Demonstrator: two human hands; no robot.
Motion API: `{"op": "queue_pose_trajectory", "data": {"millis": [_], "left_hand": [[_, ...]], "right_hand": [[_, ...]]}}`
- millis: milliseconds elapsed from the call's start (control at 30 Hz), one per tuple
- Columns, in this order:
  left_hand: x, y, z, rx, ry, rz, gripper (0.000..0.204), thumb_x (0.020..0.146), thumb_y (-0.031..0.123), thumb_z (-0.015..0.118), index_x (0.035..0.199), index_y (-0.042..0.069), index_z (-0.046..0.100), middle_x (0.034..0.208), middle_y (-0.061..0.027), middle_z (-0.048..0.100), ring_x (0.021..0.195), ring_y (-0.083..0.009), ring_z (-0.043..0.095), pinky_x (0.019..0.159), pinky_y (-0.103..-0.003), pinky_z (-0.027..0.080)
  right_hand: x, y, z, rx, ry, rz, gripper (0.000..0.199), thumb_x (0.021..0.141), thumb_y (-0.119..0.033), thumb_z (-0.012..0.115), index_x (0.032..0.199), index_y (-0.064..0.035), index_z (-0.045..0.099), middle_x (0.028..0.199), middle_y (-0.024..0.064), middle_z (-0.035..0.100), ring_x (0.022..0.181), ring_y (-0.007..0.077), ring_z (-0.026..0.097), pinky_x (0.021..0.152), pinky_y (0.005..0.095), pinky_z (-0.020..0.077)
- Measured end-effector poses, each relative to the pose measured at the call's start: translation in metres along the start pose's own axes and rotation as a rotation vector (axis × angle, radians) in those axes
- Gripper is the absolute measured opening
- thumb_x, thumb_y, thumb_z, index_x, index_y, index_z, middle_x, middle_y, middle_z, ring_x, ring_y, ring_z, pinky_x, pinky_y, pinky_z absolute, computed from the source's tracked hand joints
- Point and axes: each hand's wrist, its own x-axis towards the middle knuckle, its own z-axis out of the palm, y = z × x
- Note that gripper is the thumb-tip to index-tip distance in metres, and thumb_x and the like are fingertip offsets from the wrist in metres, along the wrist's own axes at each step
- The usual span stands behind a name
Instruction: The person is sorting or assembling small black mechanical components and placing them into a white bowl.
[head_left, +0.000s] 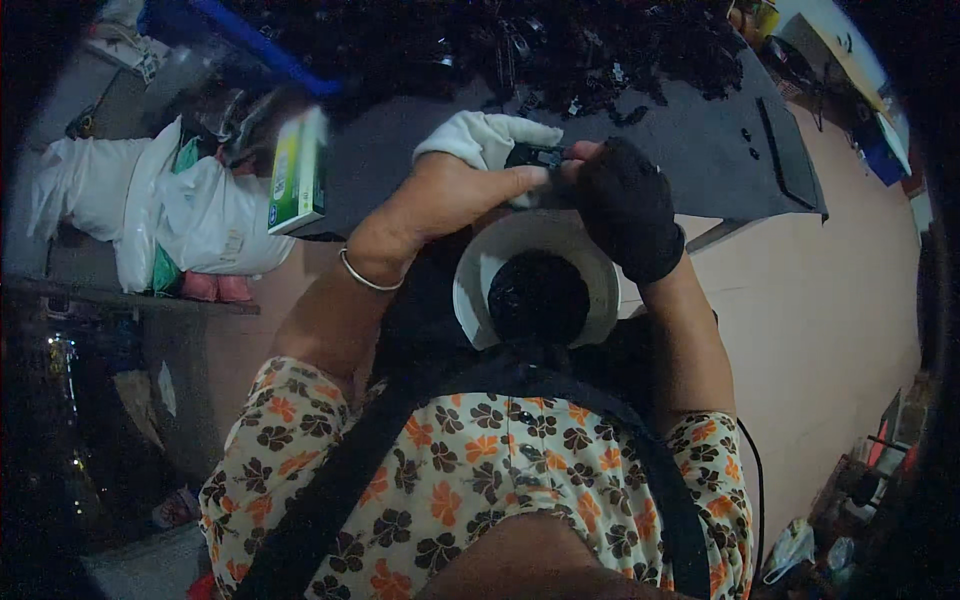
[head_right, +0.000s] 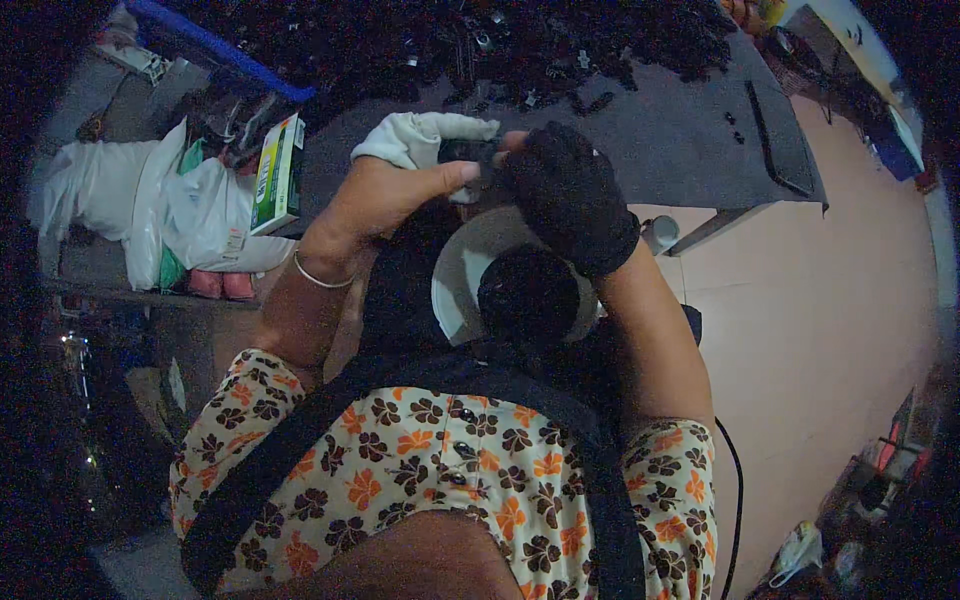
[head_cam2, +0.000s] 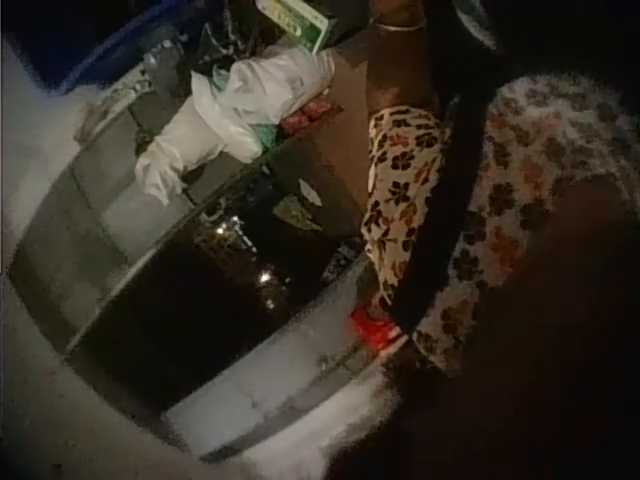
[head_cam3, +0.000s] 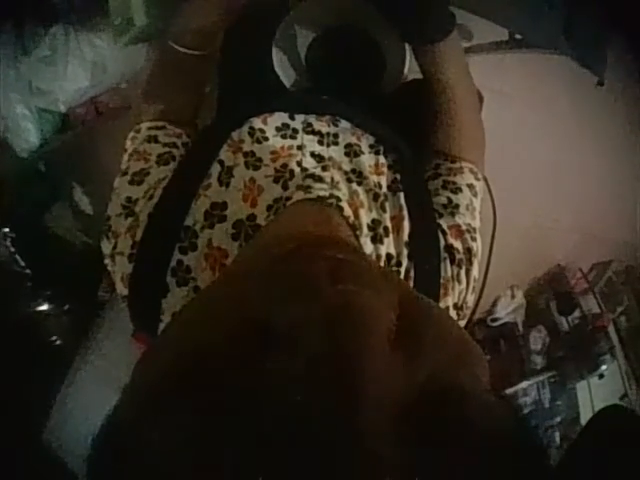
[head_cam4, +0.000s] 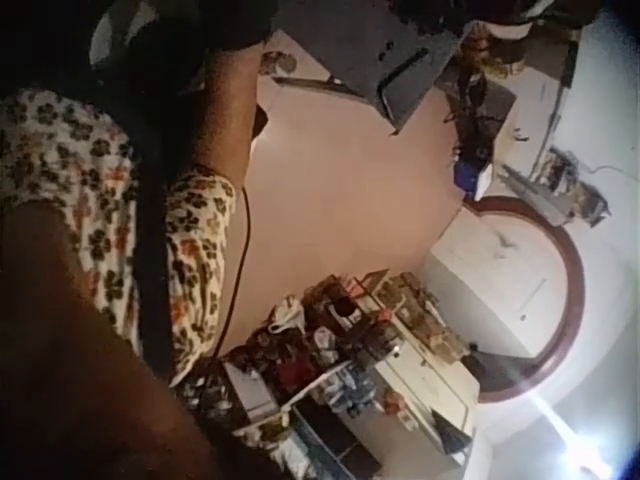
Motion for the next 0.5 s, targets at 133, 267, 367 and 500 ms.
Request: {"op": "queue_pose_trajectory", "data": {"millis": [133, 267, 367, 500], "left_hand": [[-0.002, -0.004, 0.002, -0.127, 0.020, -0.130, 0.026, 0.081, 0.007, 0.060, 0.106, -0.002, 0.059, 0.091, -0.0071, 0.064, 0.078, -0.0103, 0.058, 0.066, -0.023, 0.050], [-0.009, -0.010, 0.003, -0.210, 0.055, -0.064, 0.022, 0.083, 0.012, 0.059, 0.103, 0.003, 0.062, 0.081, -0.0061, 0.064, 0.069, -0.0097, 0.058, 0.059, -0.023, 0.050], [-0.012, -0.013, 0.008, -0.066, 0.106, 0.026, 0.020, 0.083, 0.009, 0.057, 0.101, 0.001, 0.062, 0.081, -0.0076, 0.064, 0.070, -0.0102, 0.059, 0.060, -0.023, 0.050], [-0.018, -0.011, 0.011, 0.139, 0.066, 0.167, 0.020, 0.083, 0.002, 0.055, 0.102, -0.003, 0.059, 0.089, -0.0098, 0.064, 0.073, -0.0112, 0.059, 0.066, -0.024, 0.050]], "right_hand": [[-0.004, 0.003, 0.003, -0.003, 0.005, -0.044, 0.021, 0.068, -0.003, 0.063, 0.088, -0.0069, 0.059, 0.091, 0.0106, 0.060, 0.079, 0.0264, 0.058, 0.066, 0.0360, 0.0479], [0.007, -0.007, 0.001, 0.097, 0.061, 0.068, 0.023, 0.070, -0.006, 0.064, 0.092, -0.0049, 0.058, 0.089, 0.0111, 0.059, 0.077, 0.0258, 0.058, 0.066, 0.0355, 0.0475], [-0.003, -0.006, 0.015, 0.463, 0.035, 0.382, 0.026, 0.072, -0.011, 0.067, 0.095, -0.0027, 0.058, 0.087, 0.0103, 0.060, 0.076, 0.0201, 0.058, 0.068, 0.0327, 0.0472], [-0.008, -0.004, 0.014, 0.617, -0.120, 0.591, 0.029, 0.074, -0.019, 0.070, 0.094, -0.0008, 0.060, 0.082, 0.0090, 0.062, 0.075, 0.0117, 0.057, 0.068, 0.0283, 0.0463]]}}
